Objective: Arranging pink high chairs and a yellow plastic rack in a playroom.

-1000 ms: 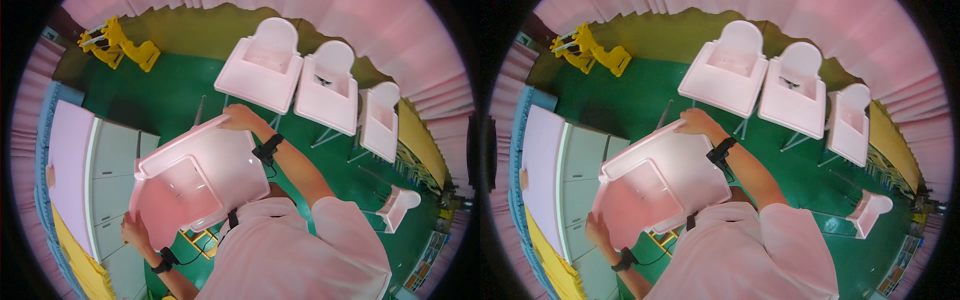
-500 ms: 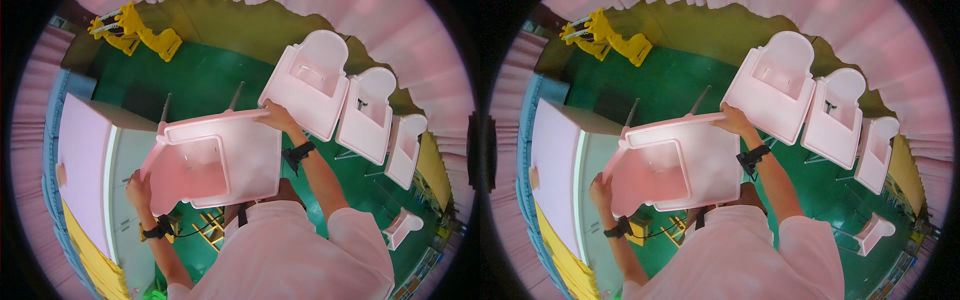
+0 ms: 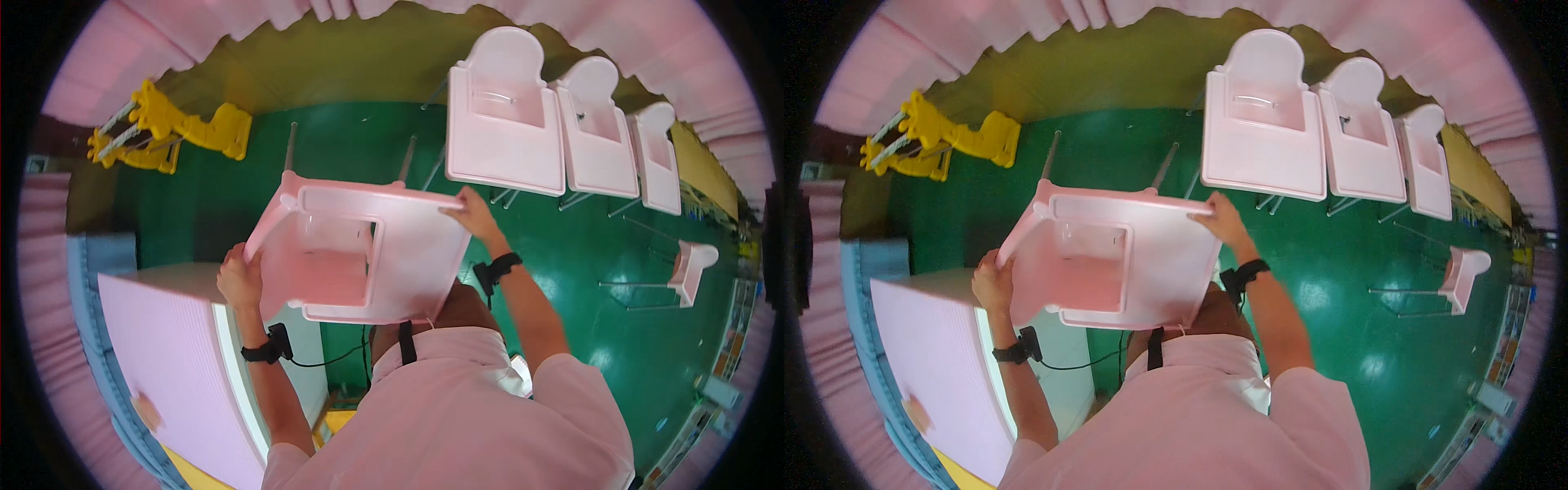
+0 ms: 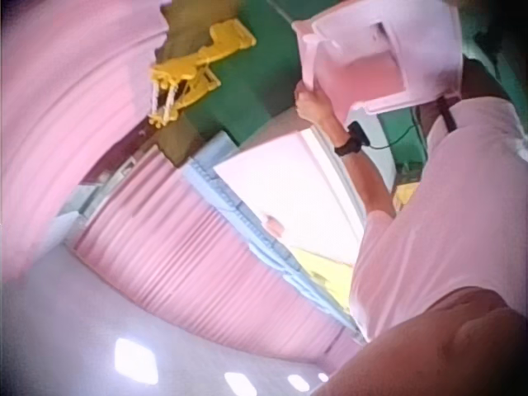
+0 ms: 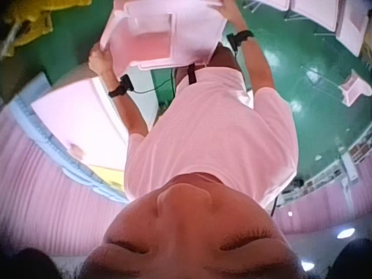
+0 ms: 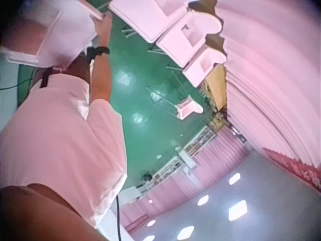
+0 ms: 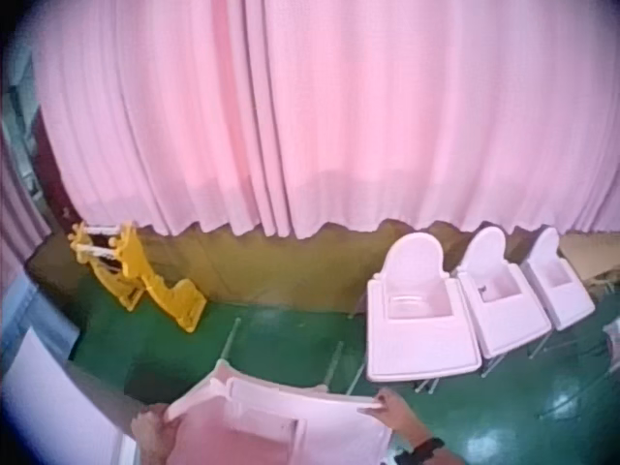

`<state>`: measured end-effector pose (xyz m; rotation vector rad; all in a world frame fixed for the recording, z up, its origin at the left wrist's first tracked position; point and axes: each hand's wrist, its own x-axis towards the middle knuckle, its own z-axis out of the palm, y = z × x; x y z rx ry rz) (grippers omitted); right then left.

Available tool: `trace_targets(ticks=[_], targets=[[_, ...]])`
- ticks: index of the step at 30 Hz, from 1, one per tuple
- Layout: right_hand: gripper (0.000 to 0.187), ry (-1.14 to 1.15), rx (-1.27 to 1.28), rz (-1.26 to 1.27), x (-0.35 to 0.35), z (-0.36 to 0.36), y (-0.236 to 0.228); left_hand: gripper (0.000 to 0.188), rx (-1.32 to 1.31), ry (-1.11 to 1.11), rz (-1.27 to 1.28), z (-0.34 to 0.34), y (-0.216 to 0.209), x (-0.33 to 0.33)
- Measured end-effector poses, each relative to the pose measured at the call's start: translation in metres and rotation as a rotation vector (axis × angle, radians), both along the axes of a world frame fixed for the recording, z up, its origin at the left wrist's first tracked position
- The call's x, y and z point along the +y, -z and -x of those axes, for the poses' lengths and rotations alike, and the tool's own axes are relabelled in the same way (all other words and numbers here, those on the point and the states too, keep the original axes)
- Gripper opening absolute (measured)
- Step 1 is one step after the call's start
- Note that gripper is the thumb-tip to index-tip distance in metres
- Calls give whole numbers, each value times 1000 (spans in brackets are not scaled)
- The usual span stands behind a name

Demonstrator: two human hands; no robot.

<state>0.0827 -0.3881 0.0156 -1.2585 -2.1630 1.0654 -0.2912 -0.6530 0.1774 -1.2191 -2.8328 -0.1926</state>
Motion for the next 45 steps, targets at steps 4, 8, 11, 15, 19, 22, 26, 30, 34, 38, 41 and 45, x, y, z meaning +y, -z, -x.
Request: trace_targets(ticks=[4,8,11,15,19,22,26,30,34,38,41,45], targets=[[50,184,27,135,-24,-5,35,31,52,69,10,15,2,47],[50,302,47,202,-33,8,41,32,38,142,43,42,6,101],[49,372,19,144,-24,15,54,31,57,210,82,59,12,143],[46,436,100,187,-7,23,59,30,82,272,133,72,14,195],[45,504,73,319,17,39,56,30,25,284,147,86,20,256],[45,554,51,234,26,49,61,30,40,292,128,102,39,292],[45,593,40,159,38,71,58,41,-7,407,66,135,59,330],[43,533,-14,81,48,80,64,51,-5,486,111,152,71,367],[39,492,-50,16,56,106,59,61,-30,478,83,208,102,392],[36,508,-103,-6,55,139,76,65,-31,375,-34,295,162,382],[34,534,-147,26,54,152,91,69,-419,219,49,345,203,359],[33,629,-226,26,58,153,104,76,-715,149,-23,340,227,334]])
